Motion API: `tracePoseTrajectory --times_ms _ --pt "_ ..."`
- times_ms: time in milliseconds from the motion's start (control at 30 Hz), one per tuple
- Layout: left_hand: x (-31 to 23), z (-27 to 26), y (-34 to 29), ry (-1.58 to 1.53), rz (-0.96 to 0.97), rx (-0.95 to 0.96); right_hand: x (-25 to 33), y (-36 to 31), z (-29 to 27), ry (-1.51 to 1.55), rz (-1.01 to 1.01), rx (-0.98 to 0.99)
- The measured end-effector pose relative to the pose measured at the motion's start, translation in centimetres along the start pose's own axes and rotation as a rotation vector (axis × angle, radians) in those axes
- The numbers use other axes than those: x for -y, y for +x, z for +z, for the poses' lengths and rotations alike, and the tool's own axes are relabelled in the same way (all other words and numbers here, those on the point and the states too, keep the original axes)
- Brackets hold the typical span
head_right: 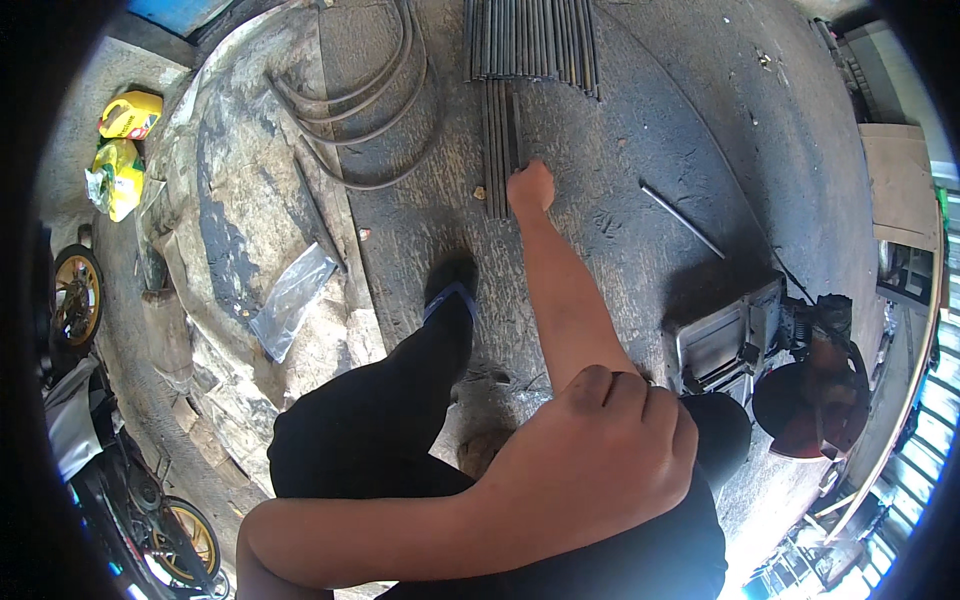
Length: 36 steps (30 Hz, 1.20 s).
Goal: Cutting metal pipes into shorter lengths using a chop saw.
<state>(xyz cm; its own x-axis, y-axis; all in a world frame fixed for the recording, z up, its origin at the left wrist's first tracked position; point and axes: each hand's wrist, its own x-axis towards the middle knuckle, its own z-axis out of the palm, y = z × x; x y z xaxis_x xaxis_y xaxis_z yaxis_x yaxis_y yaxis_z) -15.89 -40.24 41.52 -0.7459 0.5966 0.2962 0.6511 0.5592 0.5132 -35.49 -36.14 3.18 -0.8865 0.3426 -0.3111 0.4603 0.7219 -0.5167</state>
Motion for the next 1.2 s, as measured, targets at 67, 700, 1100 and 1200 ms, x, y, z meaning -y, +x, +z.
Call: tracePoseTrajectory --times_ms 67,700,1100,1200 --pt "0.3 -0.1 -0.3 0.016 -0.004 0.017 -0.2 0.4 0.0 -0.032 0.039 0.021" --pt "1.6 -0.2 -0.7 0.084 -0.038 0.120 0.0 2.6 0.5 -0.048 -0.116 0.106" --pt "0.9 0.5 -0.3 0.075 -0.026 0.193 0.0 3.9 0.7 -0.027 -0.187 0.084" --pt "0.8 0.4 -0.3 0.079 -0.030 0.200 0.2 4.2 1.1 -0.007 -0.167 0.091"
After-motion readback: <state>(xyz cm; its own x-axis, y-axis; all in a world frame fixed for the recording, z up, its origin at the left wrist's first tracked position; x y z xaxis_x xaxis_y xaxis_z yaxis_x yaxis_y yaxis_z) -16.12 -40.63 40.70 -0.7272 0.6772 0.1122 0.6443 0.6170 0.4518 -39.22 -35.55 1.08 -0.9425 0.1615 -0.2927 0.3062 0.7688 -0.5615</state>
